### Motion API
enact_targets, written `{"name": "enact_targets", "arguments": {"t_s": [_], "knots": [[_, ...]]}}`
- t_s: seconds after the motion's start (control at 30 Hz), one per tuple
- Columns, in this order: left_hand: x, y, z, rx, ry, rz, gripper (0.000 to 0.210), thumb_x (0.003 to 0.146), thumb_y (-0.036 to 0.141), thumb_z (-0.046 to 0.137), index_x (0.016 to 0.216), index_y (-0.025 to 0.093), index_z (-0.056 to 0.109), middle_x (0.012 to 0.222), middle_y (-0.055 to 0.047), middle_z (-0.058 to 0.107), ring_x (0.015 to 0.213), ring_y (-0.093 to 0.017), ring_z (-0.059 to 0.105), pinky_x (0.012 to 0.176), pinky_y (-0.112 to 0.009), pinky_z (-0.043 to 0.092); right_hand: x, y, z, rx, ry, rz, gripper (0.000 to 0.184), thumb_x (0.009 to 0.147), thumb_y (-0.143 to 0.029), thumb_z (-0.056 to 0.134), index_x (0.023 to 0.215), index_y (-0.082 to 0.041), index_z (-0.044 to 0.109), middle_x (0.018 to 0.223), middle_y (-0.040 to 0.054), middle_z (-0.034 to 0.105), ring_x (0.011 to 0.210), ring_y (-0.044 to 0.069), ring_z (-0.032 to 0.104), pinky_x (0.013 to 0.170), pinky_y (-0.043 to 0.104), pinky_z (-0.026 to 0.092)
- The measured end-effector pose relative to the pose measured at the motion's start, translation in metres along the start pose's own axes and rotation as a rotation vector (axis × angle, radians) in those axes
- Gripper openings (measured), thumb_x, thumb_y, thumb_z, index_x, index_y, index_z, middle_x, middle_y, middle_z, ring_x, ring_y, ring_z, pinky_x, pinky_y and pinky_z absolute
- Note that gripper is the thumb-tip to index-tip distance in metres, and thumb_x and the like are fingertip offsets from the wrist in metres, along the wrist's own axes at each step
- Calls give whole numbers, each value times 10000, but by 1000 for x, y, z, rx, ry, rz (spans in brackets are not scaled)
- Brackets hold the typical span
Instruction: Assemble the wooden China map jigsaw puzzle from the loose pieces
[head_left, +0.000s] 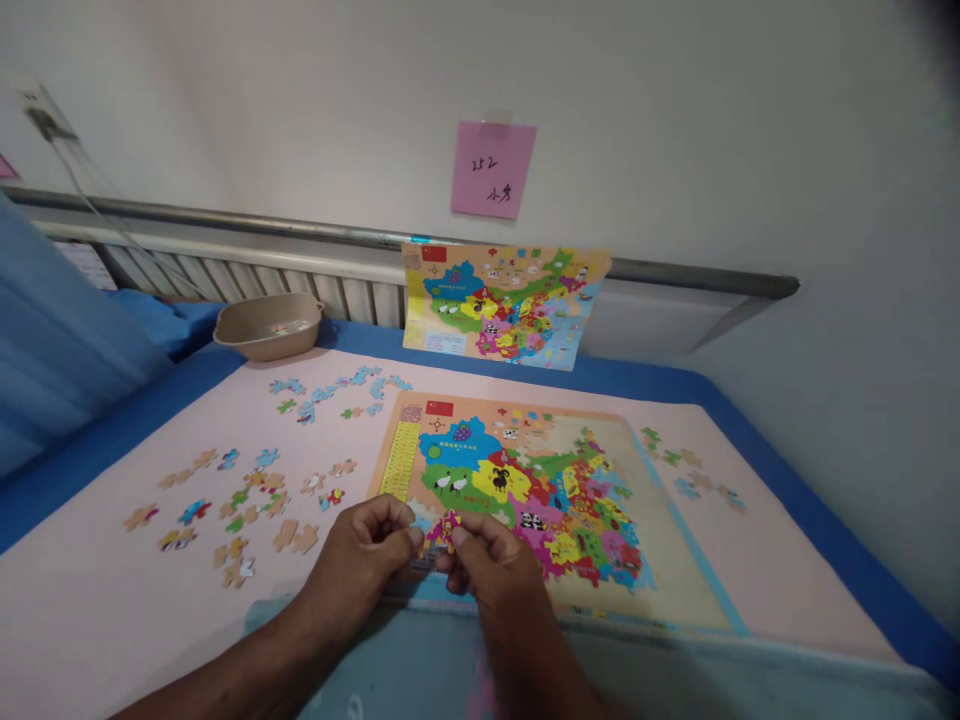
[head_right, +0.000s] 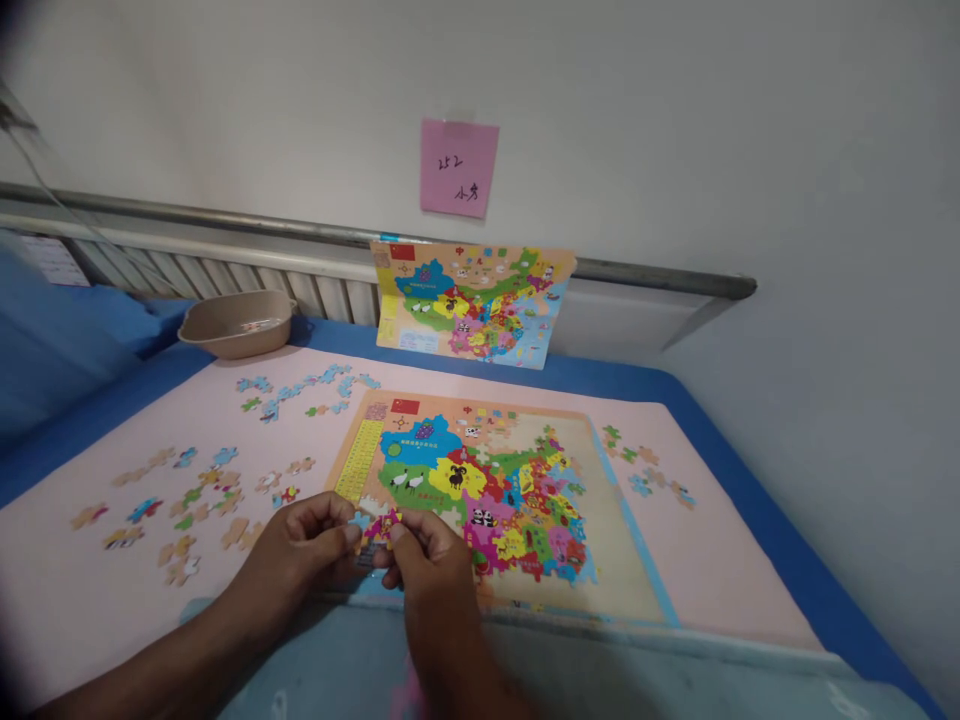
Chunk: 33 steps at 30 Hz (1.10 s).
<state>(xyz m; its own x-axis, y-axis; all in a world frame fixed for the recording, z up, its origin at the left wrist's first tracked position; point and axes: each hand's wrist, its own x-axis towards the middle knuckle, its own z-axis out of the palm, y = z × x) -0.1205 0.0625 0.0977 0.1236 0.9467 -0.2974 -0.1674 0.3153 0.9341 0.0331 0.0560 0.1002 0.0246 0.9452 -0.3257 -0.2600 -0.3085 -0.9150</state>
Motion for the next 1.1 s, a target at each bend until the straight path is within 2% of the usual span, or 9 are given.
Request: {"name": "enact_targets", "arguments": {"t_s": [0.13, 0.27, 0.53, 0.87, 1.1], "knots": [[-1, 3, 2, -18, 16, -7, 296, 718, 344, 752, 698, 161, 520, 579, 29, 511, 510, -84, 425, 517, -227, 285, 2, 4, 0, 40, -3, 10, 476, 642, -532, 768, 876, -125, 689, 584, 38, 654, 483, 145, 545, 489, 250, 410], [-1, 6, 3, -2, 22, -1, 293, 705, 352, 740, 682, 161, 518, 544, 44, 471, 477, -72, 370, 490, -224, 262, 2, 4, 0, 40, 8, 7, 491, 614, -529, 786, 871, -124, 682, 575, 36, 653, 471, 144, 545, 481, 251, 414], [-4, 7, 3, 139, 41, 61, 271, 722, 364, 696, 681, 165, 518, 507, 46, 472, 467, -79, 370, 468, -216, 259, 0, -4, 1, -30, 37, -29, 459, 608, -526, 802, 820, -138, 681, 557, 25, 631, 469, 142, 541, 454, 241, 417], [-5, 12, 8, 115, 55, 30, 291, 678, 388, 714, 659, 159, 535, 488, 29, 498, 444, -79, 376, 453, -211, 255, -2, -7, 7, 32, 58, -13, 305, 554, -382, 713, 760, -174, 629, 552, 5, 626, 487, 145, 561, 423, 219, 392], [-5, 10, 7, 126, 41, 43, 289, 698, 382, 714, 664, 159, 533, 509, 22, 517, 461, -83, 398, 458, -209, 277, -1, -8, 7, 31, 62, -15, 282, 551, -371, 687, 738, -177, 605, 555, 8, 630, 472, 139, 557, 414, 216, 385]]}}
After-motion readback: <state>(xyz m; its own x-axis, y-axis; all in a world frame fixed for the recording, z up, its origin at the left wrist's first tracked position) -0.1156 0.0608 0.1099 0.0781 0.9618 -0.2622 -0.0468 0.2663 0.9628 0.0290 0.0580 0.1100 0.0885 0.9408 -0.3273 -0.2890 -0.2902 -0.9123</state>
